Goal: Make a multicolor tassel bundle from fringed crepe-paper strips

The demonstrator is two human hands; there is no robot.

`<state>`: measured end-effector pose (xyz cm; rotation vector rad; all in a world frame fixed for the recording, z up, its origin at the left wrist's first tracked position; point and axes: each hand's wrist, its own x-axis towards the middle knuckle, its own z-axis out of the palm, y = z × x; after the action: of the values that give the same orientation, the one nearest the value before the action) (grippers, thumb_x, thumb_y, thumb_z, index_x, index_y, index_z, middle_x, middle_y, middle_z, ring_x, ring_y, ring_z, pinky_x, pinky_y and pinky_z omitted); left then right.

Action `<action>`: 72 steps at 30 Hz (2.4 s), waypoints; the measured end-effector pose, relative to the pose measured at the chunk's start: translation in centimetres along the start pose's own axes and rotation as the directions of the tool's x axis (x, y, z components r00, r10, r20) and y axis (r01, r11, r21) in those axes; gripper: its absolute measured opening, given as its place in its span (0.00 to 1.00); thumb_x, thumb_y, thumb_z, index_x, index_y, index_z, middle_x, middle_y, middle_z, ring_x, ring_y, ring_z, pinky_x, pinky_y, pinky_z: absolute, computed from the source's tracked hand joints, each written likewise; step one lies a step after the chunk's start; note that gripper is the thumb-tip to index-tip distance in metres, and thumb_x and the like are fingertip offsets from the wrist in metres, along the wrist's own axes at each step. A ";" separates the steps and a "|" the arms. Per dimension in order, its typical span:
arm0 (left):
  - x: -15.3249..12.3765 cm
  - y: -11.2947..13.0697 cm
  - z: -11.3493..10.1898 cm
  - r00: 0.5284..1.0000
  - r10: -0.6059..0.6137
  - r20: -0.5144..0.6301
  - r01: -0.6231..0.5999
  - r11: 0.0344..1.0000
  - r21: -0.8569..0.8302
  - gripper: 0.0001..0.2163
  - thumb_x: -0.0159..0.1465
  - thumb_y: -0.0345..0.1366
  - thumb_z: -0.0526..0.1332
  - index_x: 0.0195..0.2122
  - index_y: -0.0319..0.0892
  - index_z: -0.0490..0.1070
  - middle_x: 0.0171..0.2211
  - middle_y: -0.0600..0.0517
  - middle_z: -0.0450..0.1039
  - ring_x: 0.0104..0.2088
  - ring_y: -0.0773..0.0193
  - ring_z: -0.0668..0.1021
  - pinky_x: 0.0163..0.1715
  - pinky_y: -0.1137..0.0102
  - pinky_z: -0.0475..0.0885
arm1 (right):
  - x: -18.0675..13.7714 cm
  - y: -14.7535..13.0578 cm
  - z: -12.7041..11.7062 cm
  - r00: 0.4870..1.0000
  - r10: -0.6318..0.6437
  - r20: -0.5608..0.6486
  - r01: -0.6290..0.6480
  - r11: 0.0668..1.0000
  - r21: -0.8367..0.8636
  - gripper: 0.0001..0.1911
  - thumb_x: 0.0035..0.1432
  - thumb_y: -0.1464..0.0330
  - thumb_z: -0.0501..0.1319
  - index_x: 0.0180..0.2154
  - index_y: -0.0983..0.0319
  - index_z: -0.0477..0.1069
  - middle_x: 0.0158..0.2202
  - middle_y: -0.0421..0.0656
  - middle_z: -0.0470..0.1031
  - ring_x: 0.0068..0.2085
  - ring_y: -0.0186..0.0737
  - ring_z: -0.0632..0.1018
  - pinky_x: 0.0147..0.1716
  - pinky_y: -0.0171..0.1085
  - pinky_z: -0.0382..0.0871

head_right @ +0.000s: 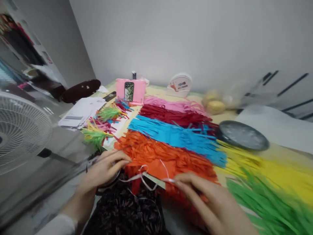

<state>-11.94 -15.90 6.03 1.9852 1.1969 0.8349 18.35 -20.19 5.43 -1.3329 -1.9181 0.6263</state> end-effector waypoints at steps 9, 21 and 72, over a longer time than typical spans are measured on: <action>4.0 3.5 6.2 0.904 -0.032 0.425 0.310 0.734 -0.605 0.19 0.60 0.51 0.64 0.32 0.36 0.74 0.19 0.55 0.66 0.20 0.72 0.68 0.22 0.76 0.62 | 1.1 -3.1 -0.6 0.995 0.099 0.002 -0.099 0.995 0.012 0.18 0.64 0.54 0.56 0.32 0.57 0.78 0.27 0.42 0.79 0.26 0.38 0.78 0.26 0.33 0.71; 3.7 0.8 8.9 0.939 -0.144 0.312 0.321 0.697 -0.642 0.19 0.61 0.51 0.63 0.30 0.37 0.69 0.17 0.56 0.69 0.16 0.74 0.64 0.19 0.77 0.57 | -0.2 17.9 -5.9 0.872 0.462 -0.161 -0.477 0.730 -0.490 0.10 0.52 0.68 0.56 0.21 0.59 0.69 0.26 0.50 0.78 0.29 0.47 0.76 0.31 0.41 0.65; 1.4 -0.1 7.7 0.959 -0.233 0.163 0.284 0.761 -0.583 0.15 0.62 0.46 0.62 0.32 0.38 0.70 0.24 0.55 0.66 0.24 0.71 0.68 0.25 0.76 0.61 | 3.0 0.6 6.3 0.960 0.069 -0.270 -0.033 0.990 0.135 0.08 0.61 0.63 0.62 0.33 0.58 0.77 0.31 0.40 0.80 0.31 0.36 0.80 0.32 0.29 0.72</action>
<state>-5.38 -16.22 1.74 1.2832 0.9664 0.8489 13.16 -17.16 1.85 -1.3155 -1.5985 0.5501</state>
